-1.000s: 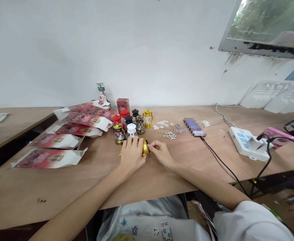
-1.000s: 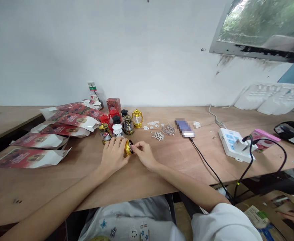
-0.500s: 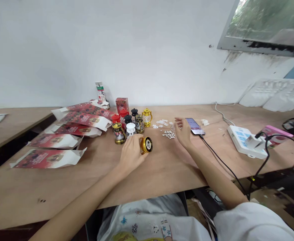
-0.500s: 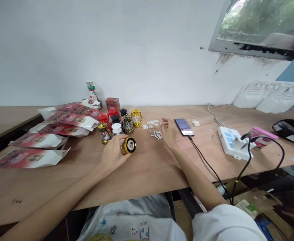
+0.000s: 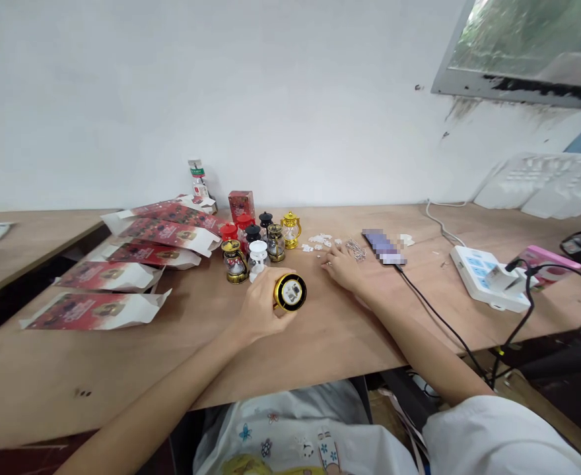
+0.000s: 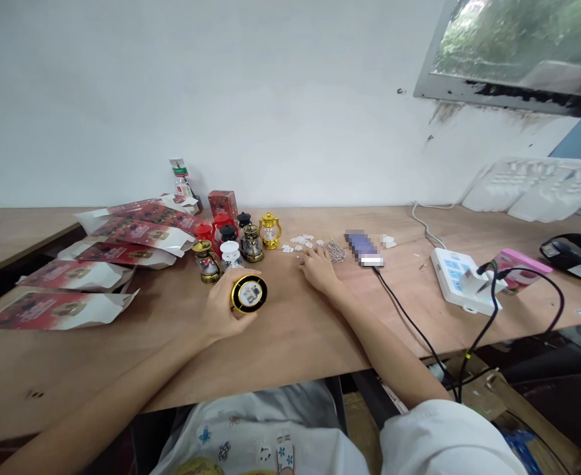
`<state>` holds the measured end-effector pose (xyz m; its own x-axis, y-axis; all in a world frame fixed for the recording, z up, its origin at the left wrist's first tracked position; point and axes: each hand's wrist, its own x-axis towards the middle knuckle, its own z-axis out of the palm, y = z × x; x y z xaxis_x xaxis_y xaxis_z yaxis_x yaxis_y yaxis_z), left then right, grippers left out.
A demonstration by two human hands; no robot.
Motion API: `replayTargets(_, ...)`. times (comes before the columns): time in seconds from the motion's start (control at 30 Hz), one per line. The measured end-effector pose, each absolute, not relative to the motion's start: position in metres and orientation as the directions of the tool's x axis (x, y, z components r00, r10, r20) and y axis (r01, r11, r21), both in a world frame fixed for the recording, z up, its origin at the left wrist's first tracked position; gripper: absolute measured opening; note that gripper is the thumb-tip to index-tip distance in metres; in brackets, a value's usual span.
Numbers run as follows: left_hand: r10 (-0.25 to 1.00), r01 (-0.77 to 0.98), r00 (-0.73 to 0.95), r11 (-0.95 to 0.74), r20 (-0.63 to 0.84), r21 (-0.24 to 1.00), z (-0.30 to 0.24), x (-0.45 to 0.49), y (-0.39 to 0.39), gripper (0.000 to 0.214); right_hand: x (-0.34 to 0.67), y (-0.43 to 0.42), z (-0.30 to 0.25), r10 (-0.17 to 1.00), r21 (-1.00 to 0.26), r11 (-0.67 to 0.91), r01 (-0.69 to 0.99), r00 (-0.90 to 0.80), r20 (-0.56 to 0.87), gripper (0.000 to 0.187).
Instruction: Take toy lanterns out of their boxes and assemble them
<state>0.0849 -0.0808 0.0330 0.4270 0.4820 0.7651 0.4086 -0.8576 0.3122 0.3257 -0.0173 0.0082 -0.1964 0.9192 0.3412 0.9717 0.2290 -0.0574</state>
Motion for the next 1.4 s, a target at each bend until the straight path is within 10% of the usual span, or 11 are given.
replayTargets(0.27,0.542,0.453,0.441,-0.823,0.715,0.344,0.028,0.086,-0.077,0.032,0.297,-0.054,0.033,0.682,-0.592,0.597,0.542,0.046,0.73,0.018)
replayTargets(0.7,0.603,0.478,0.43,-0.783,0.672,0.397,0.025,0.086,-0.071,0.029,0.264,-0.092,0.036,0.486,-0.282,0.82,0.498,-0.346,0.802,0.015)
replayTargets(1.0,0.604,0.432,0.408,-0.788,0.684,0.439,0.03,0.088,-0.072,0.023,0.311,-0.051,0.03,0.671,-0.373,0.496,0.784,-0.073,0.738,0.025)
replayTargets(1.4,0.621,0.47,0.435,-0.774,0.652,0.424,0.033,0.087,-0.072,0.024,0.339,-0.021,0.009,0.892,0.044,0.248,0.968,-0.246,0.38,0.025)
